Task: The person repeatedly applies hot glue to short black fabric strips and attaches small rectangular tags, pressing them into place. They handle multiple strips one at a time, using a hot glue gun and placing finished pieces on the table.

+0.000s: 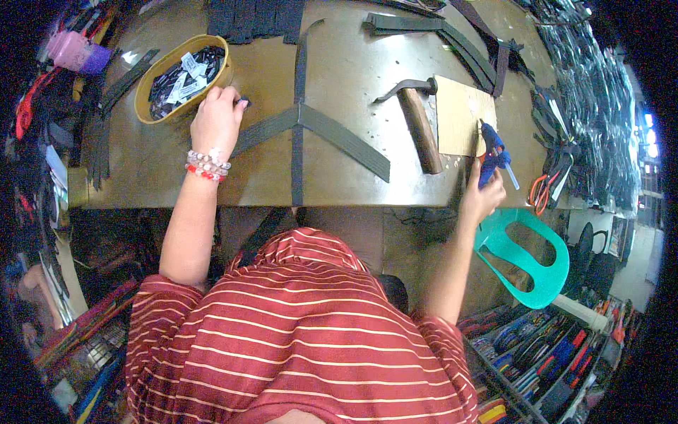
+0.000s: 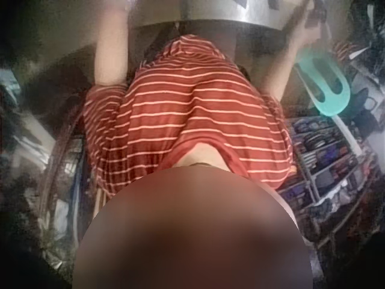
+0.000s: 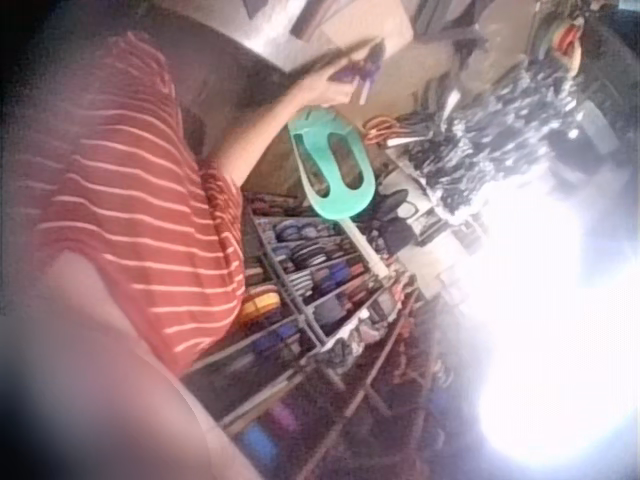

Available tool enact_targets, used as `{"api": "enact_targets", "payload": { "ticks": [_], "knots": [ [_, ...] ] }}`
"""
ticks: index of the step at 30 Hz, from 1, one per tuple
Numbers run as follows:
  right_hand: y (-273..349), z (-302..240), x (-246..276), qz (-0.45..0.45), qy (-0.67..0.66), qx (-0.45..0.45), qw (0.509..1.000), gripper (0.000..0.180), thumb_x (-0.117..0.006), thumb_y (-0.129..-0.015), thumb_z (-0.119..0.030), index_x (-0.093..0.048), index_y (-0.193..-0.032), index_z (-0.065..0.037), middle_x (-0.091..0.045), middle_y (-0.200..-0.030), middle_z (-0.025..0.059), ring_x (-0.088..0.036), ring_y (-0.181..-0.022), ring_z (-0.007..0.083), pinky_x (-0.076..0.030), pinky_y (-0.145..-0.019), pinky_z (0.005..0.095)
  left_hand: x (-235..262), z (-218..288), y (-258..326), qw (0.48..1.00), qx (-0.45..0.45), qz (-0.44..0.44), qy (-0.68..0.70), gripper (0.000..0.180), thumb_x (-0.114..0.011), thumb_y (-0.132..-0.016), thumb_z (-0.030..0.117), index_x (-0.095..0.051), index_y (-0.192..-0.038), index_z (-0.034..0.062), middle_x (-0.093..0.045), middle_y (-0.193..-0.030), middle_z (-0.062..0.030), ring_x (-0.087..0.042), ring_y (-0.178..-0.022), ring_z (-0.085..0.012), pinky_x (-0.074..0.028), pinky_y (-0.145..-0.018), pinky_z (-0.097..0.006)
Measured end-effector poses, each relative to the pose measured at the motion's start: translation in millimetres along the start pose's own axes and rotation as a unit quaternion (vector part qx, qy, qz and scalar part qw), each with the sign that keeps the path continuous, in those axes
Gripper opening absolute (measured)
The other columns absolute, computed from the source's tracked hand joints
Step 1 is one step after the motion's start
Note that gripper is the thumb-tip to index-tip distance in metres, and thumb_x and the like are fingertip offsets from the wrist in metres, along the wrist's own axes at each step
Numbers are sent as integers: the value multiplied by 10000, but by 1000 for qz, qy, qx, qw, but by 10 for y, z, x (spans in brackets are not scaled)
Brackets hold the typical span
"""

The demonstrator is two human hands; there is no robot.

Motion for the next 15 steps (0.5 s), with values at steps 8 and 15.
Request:
{"api": "enact_targets", "payload": {
  "ticks": [8, 15],
  "knots": [
    [1137, -1567, 190, -119, -346, 273, 890, 201, -687, -779, -68, -648, -976, -59, -474, -1179, 143, -497, -1077, 262, -420, -912, 375, -256, 228, 18, 883, 37, -165, 438, 135, -678, -859, 144, -643, -936, 39, -668, -813, -15, -591, -699, -59, -487, -614, -235],
    [1120, -1987, -221, -288, -389, 170, 858, 229, -706, -780, -54, -633, -996, -32, -506, -1086, 141, -576, -909, 218, -513, -750, 309, -353, 345, -43, 911, 60, -155, 377, 248, -695, -851, 166, -592, -1045, 52, -689, -833, -57, -632, -736, -97, -506, -650, -261]
  ]
}}
Point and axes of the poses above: each hand's wrist, its own y-axis away from the middle knuckle, its own x-axis out of the back of the hand, z = x × y, the point moved 4 cm from there along -y, towards the middle knuckle
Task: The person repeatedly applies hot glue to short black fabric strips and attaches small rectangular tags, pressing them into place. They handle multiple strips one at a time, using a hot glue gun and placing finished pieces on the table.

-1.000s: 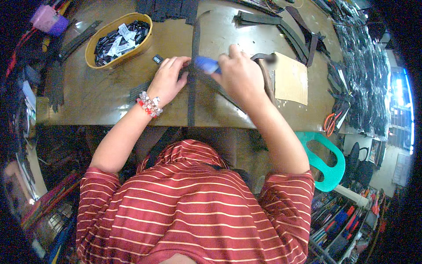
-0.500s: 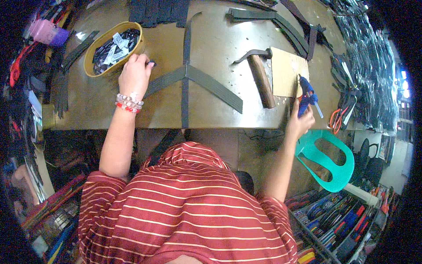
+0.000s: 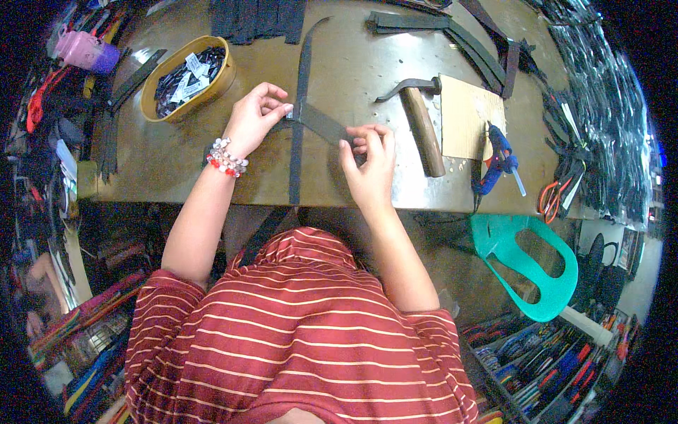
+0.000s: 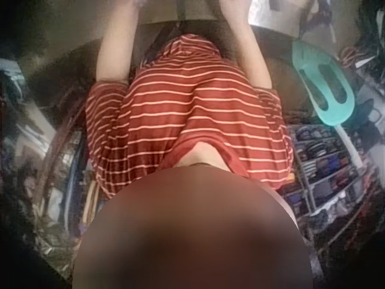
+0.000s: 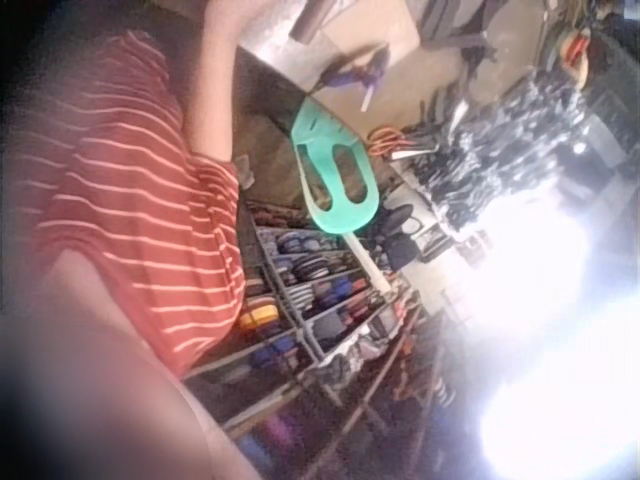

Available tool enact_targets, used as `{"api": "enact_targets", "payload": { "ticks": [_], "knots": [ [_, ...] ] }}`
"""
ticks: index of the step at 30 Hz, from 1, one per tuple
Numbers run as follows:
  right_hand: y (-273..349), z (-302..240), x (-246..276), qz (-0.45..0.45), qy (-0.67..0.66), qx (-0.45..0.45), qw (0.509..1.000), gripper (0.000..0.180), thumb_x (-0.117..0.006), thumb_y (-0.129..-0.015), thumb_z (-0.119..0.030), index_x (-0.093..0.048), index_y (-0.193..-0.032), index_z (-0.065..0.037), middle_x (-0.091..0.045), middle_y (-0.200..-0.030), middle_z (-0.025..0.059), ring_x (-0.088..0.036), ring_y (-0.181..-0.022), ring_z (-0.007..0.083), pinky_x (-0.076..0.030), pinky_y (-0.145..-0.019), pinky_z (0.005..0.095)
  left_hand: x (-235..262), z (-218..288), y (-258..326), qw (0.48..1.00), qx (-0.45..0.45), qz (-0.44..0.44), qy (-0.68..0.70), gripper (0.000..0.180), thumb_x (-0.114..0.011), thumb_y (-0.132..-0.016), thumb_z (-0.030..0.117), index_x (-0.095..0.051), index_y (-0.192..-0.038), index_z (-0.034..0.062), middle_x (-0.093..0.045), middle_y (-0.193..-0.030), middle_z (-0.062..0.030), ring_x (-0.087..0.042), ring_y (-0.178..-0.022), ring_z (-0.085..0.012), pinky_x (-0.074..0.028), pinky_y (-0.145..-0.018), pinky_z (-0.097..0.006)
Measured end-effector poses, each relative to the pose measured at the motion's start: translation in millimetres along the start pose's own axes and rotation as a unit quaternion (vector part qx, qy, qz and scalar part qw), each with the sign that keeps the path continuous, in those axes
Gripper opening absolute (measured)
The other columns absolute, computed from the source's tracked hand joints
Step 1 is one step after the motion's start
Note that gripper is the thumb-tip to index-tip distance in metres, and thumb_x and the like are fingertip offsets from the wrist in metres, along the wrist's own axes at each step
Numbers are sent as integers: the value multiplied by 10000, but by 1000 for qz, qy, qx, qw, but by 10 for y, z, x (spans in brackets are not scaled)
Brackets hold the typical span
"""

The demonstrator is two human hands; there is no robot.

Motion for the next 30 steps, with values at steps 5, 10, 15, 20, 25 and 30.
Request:
{"api": "enact_targets", "payload": {
  "ticks": [5, 10, 15, 20, 25, 30],
  "knots": [
    [86, 8, -28, -18, 63, 36, 997, 236, -709, -778, -63, -633, -1000, -35, -516, -1087, 137, -578, -910, 237, -514, -758, 317, -73, 72, -6, 997, -1, 9, -73, 273, -711, -827, 176, -586, -1037, 54, -679, -800, -71, -644, -711, -139, -506, -653, -272],
    [20, -40, -22, -38, 67, 3, 997, 241, -706, -781, -71, -635, -1009, -41, -530, -1057, 130, -587, -900, 253, -515, -766, 325, 37, 188, 188, 974, -154, 108, -129, 296, -739, -781, 186, -597, -1015, 74, -616, -895, -76, -606, -724, -174, -496, -631, -305],
    [-49, -216, 36, -159, 56, 28, 985, 261, -682, -776, -36, -629, -1031, -39, -566, -1037, 125, -596, -943, 292, -503, -815, 345, -145, 283, 970, 863, -373, -269, -209, 322, -732, -774, 302, -633, -1001, 96, -576, -929, -63, -571, -890, -239, -489, -774, -381],
    [-95, -543, -217, -309, 92, 259, 910, 198, -703, -783, -47, -651, -975, -37, -611, -933, 110, -635, -813, 184, -519, -730, 308, 111, 373, 838, 932, -333, -137, 45, 126, -641, -864, 160, -670, -939, 63, -619, -860, -86, -624, -817, -240, -515, -723, -328],
    [-553, -255, -479, -255, -40, -112, 959, 162, -716, -826, -92, -609, -788, 24, -634, -663, 45, -570, -576, 82, -468, -547, 228, 201, 136, 307, 922, -365, -81, -104, 140, -622, -846, 86, -651, -977, 48, -619, -884, -99, -615, -828, -276, -513, -766, -354],
    [-743, -65, -654, -187, -27, -116, 975, 189, -732, -806, -120, -631, -837, 37, -659, -682, 96, -619, -545, 129, -491, -493, 272, 80, -73, 331, 897, -406, -65, -162, 269, -636, -771, 28, -621, -1039, 51, -598, -979, -87, -583, -919, -260, -495, -832, -357]
  ]
}}
Point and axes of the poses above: each hand's wrist, its own y-axis away from the middle knuckle, its own x-axis out of the back of the hand, z = x × y, the point moved 4 cm from there along -y, towards the middle knuckle
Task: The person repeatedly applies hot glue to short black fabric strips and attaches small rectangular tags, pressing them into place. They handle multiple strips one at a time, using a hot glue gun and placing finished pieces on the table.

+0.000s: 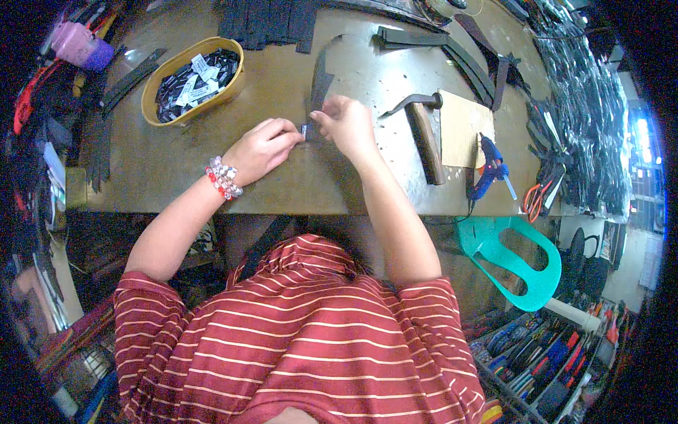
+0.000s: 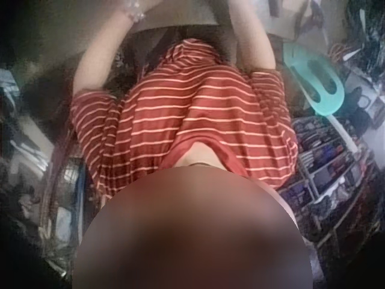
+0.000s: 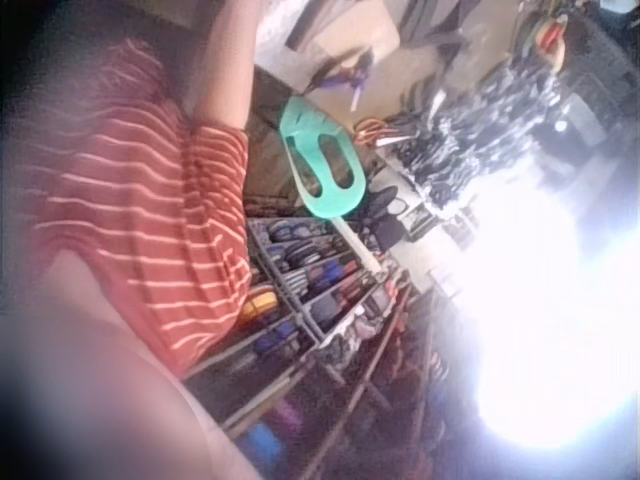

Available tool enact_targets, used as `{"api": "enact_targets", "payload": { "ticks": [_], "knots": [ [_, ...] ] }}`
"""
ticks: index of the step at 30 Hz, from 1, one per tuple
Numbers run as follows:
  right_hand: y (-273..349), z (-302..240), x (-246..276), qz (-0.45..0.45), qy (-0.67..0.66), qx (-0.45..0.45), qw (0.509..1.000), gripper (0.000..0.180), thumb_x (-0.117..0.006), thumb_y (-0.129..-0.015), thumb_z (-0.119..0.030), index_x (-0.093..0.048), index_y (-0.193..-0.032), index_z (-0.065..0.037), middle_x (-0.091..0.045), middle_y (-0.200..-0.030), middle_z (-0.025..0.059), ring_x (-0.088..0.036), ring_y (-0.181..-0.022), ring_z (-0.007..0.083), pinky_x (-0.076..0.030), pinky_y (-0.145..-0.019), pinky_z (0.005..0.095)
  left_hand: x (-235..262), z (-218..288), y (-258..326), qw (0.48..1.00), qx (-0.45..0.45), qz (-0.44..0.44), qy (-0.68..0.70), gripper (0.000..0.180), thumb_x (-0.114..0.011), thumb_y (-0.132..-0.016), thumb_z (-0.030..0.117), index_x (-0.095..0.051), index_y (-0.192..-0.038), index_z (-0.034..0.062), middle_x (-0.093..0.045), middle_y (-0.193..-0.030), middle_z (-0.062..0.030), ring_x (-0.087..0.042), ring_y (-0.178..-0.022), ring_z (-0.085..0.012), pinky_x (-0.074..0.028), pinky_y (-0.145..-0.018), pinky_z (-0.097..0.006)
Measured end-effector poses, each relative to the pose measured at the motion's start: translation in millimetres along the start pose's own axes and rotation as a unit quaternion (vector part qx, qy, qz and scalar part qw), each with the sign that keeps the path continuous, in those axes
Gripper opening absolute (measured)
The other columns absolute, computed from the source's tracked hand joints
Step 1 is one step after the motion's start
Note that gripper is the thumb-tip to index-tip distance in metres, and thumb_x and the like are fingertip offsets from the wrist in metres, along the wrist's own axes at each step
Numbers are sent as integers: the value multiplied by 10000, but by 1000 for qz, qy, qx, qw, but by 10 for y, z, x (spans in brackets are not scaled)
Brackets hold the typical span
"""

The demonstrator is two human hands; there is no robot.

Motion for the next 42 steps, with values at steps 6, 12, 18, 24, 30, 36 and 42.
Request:
{"api": "enact_targets", "payload": {
  "ticks": [6, 12, 18, 24, 30, 36, 42],
  "knots": [
    [36, -52, -47, 46, 72, 26, 996, 193, -719, -828, -122, -622, -869, 40, -639, -692, 68, -593, -516, 98, -471, -438, 239, -13, 3, -5, 999, -32, -25, -25, 321, -624, -744, 4, -609, -1063, 28, -611, -1121, -89, -571, -980, -250, -480, -896, -337],
    [-62, -14, -58, 19, 102, -7, 995, 218, -731, -787, -125, -626, -828, 61, -679, -746, 175, -669, -563, 212, -513, -515, 327, -30, 8, 5, 999, -25, -26, -5, 338, -612, -739, -12, -605, -1075, 28, -608, -1158, -82, -567, -990, -246, -482, -894, -332],
    [48, 76, -43, 55, 85, -34, 994, 127, -687, -820, -57, -635, -901, 26, -613, -713, 86, -630, -601, 147, -513, -508, 283, -53, 62, -38, 995, -29, -56, -81, 289, -573, -773, 58, -604, -1059, 33, -582, -1212, -74, -562, -945, -232, -494, -864, -324],
    [444, -562, -121, 19, 438, 115, 891, 242, -575, -834, -90, -702, -1040, -92, -578, -1052, 153, -611, -914, 317, -505, -802, 390, -140, 303, -42, 974, 61, -80, -202, 268, -528, -811, 123, -597, -1053, 31, -522, -1269, -140, -543, -990, -261, -501, -839, -354],
    [552, -150, 917, 259, 369, 157, 878, 380, -631, -853, -239, -614, -1228, -179, -567, -1185, 155, -542, -1092, 324, -437, -912, 412, -152, 615, 148, 944, 214, -104, -230, 628, -595, -851, 440, -421, -1406, 203, -428, -1381, -183, -439, -1228, -346, -387, -993, -523],
    [820, 223, 1165, 167, 432, -65, 884, 492, -518, -955, -194, -400, -1429, -255, -581, -1141, 245, -593, -1031, 390, -457, -914, 407, -451, 968, 86, 965, 157, -152, -148, 758, -517, -758, 731, -335, -1431, 433, -127, -1546, -221, -82, -1383, -536, -113, -1029, -738],
    [1412, -368, 585, 120, 274, 95, 950, 582, -558, -911, -105, -361, -1452, -191, -529, -1302, 224, -504, -1223, 368, -444, -963, 429, -557, 912, 29, 959, 160, -168, -165, 818, -557, -703, 757, -327, -1429, 457, -93, -1533, -276, -72, -1382, -541, -101, -1033, -735]
  ]
}}
Point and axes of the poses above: each hand's wrist, its own y-axis away from the middle knuckle, its own x-axis out of the back of the hand, z = x × y, the point moved 4 cm from there along -y, towards the middle knuckle
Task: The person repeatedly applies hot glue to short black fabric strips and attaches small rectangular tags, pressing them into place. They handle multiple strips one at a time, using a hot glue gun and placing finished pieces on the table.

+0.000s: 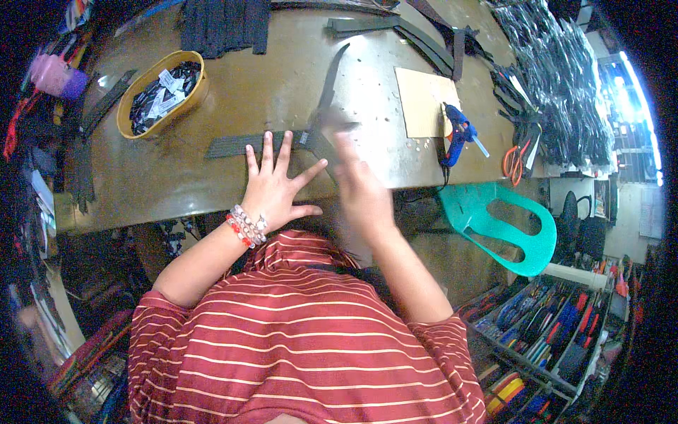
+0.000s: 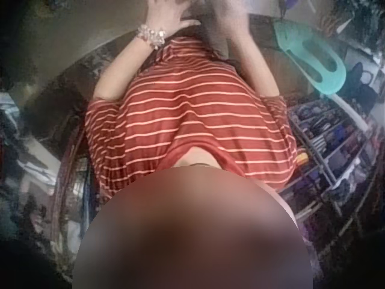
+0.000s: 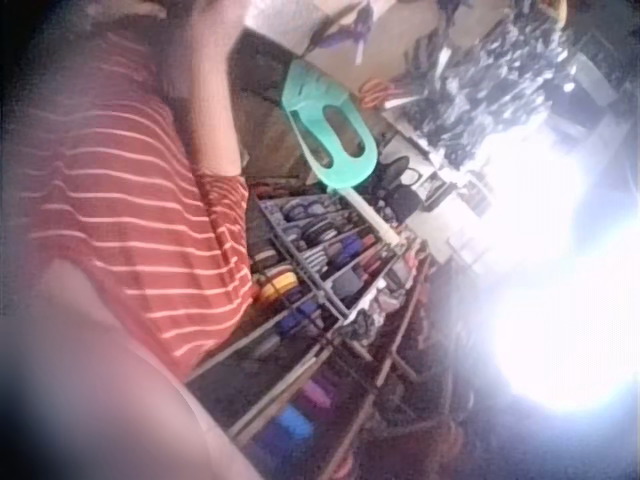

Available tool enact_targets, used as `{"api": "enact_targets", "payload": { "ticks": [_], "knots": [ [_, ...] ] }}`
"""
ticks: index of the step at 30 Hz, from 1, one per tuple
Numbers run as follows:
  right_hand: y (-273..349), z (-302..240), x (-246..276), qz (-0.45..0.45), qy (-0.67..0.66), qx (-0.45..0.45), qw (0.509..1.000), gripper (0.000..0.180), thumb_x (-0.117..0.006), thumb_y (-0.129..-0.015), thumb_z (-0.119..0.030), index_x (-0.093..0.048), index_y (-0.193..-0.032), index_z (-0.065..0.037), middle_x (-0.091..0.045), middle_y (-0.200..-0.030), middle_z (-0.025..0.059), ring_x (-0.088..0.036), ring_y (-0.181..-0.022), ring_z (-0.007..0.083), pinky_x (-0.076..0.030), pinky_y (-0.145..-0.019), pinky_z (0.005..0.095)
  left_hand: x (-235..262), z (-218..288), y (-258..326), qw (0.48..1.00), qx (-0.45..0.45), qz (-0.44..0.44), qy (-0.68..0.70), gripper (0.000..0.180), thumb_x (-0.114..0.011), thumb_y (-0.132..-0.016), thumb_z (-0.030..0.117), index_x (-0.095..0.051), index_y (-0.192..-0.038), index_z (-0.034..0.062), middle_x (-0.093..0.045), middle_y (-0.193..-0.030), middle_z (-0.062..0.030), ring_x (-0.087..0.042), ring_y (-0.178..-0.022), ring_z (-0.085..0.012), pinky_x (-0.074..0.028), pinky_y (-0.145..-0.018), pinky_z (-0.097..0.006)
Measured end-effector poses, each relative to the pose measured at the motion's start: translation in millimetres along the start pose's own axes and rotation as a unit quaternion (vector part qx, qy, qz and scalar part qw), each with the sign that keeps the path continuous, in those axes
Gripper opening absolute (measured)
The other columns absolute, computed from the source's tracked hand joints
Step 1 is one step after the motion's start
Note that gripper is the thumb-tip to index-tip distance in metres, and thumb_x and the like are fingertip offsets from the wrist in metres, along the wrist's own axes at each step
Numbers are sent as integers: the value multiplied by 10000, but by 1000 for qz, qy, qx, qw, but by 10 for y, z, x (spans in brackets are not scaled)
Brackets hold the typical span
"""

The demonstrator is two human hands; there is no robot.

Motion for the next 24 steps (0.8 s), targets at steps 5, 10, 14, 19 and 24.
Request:
{"api": "enact_targets", "payload": {
  "ticks": [5, 10, 14, 19, 24],
  "knots": [
    [299, 94, -139, 19, -71, 22, 997, 612, -570, -910, -129, -316, -1465, -172, -577, -1186, 261, -608, -1008, 416, -506, -809, 467, 56, 29, 24, 1000, 6, 19, 11, 814, -584, -701, 734, -332, -1425, 459, -81, -1524, -299, -75, -1390, -525, -105, -1050, -713],
    [428, 79, -300, -177, -9, -146, 973, 499, -543, -930, -138, -421, -1413, -135, -580, -1212, 234, -585, -1104, 377, -491, -873, 390, -29, -3, 18, 1000, 19, 13, 1, 737, -589, -734, 692, -403, -1397, 429, -115, -1522, -288, -79, -1404, -493, -117, -1075, -676],
    [155, 317, -71, 57, -115, 3, 992, 487, -563, -919, -157, -465, -1391, -226, -616, -1013, 203, -604, -1008, 365, -474, -876, 432, 4, 103, 99, 993, -23, 111, 27, 609, -619, -783, 568, -529, -1322, 299, -157, -1530, -239, -155, -1406, -434, -171, -1102, -613],
    [-283, 1128, -102, 172, 225, -23, 959, 532, -577, -870, -99, -522, -1340, -342, -562, -926, 105, -556, -888, 277, -449, -813, 412, 322, 186, 29, 973, -85, 147, 158, 285, -605, -775, 87, -635, -1054, 134, -526, -834, -56, -554, -782, -234, -491, -678, -355],
    [-389, 1243, -202, 130, 305, -71, 941, 490, -521, -885, -111, -557, -1291, -384, -567, -990, 101, -550, -942, 282, -442, -838, 418, 531, -728, -270, 639, 183, 235, 709, 148, -549, -956, 142, -621, -933, 16, -642, -933, -76, -614, -802, -146, -529, -752, -278]
  ]
}}
Point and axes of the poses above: each hand's wrist, its own y-axis away from the middle knuckle, its own x-axis out of the back of the hand, z = x × y, the point moved 4 cm from there along -y, towards the middle knuckle
